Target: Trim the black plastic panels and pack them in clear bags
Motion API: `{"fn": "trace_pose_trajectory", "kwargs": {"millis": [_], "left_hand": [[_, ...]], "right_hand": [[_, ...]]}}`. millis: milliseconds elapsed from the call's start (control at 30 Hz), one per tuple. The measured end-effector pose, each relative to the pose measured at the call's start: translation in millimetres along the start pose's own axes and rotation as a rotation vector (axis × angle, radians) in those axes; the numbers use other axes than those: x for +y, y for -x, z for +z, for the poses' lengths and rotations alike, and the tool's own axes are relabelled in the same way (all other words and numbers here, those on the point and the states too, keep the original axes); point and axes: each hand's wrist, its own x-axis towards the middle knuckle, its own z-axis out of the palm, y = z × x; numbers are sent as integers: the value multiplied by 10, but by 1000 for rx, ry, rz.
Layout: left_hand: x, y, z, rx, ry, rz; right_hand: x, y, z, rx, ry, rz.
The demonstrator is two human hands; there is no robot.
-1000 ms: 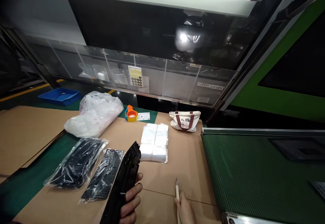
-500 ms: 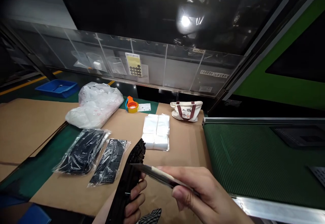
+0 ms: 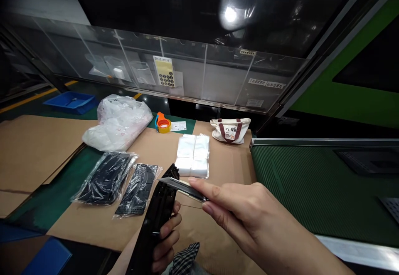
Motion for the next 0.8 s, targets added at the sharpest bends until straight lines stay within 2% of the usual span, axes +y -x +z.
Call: {"fn": "trace_pose_trajectory", "kwargs": {"millis": [67,267,467,667,800], "left_hand": [[-4,-7,-18,-1,-7,-5],[-60,-86,-188,-112,10,-68],[-72,-25,-72,-17,16,-25],[-97,-30,-75,18,30,-32],[-104,-38,-92,44,41,-63]], "right_hand": [[-14,2,-9,-25,5,-2],[-60,12,-30,-96,51,-29],[-71,9,-95,-17,123,-52],[-79,36,-111,-67,168,-18],[-102,25,-138,-137,103,-45]]}}
